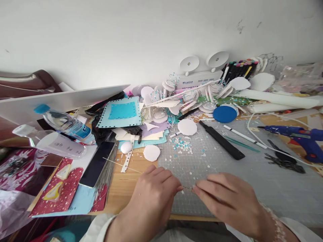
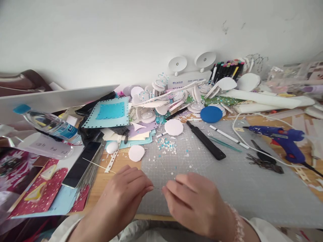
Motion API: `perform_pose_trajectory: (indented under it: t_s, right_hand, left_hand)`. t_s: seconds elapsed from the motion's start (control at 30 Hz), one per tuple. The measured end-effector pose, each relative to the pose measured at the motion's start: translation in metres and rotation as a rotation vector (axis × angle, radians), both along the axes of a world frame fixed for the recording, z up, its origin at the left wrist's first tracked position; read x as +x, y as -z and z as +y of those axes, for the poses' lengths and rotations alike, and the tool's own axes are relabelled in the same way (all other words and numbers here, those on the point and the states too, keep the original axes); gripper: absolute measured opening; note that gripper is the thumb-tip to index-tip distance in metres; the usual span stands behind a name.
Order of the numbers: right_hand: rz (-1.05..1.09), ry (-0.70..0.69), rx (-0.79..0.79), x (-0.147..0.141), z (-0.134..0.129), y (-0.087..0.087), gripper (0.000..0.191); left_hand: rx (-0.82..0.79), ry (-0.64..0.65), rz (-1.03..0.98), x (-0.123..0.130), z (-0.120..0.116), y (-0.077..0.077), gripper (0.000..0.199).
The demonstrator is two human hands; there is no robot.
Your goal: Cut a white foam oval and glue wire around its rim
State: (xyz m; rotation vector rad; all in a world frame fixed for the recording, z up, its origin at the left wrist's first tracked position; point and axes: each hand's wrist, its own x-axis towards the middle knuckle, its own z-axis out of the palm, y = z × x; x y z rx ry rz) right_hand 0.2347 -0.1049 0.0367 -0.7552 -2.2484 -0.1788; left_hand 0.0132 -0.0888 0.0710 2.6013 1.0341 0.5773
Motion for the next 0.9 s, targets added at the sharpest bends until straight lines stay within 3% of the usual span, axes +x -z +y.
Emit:
perform_pose_trajectory:
  t_s: [0.13, 0.23, 0.37, 0.43, 0.5, 0.6, 0.67, 0.77, 0.9]
  right_hand:
    - [0.213, -0.058, -0.489, 0.007, 0.006, -0.005, 0.021]
    - [0.269, -0.005, -0.703, 0.012, 0.009, -0.008, 0.015]
    - [0.196, -0.034, -0.935, 0.014, 0.008, -0.008, 0.013]
    - [0.157, -0.020, -0.928, 0.012, 0.008, -0.006, 0.018]
    - [0.142, 0.009, -0.785, 0.009, 0.006, -0.002, 0.014]
    - [0.117, 0.058, -0.413, 0.002, 0.005, 0.004, 0.022]
    - [0.097, 0.074, -0.248, -0.002, 0.003, 0.007, 0.027]
    - [0.132, 0.070, -0.272, -0.003, 0.003, 0.006, 0.026]
    - [0.213, 0.082, -0.375, 0.000, 0.005, 0.004, 0.026]
  left_hand:
    - [0.166, -0.014, 0.033, -0.001, 0.001, -0.003, 0.027]
    - [0.275, -0.028, 0.082, 0.000, 0.001, -0.002, 0.027]
    - [0.331, -0.016, 0.125, 0.002, -0.001, 0.001, 0.026]
    - [0.317, -0.028, 0.116, 0.002, -0.002, 0.002, 0.026]
    - [0.208, -0.071, 0.056, 0.003, -0.003, 0.003, 0.025]
    - [-0.150, -0.129, -0.122, 0.003, -0.006, 0.004, 0.023]
    - [-0.360, -0.144, -0.202, 0.002, -0.007, 0.002, 0.023]
    - [-0.459, -0.123, -0.222, -0.001, -0.007, -0.001, 0.021]
    - [-0.281, 0.015, -0.139, -0.005, -0.003, -0.003, 0.027]
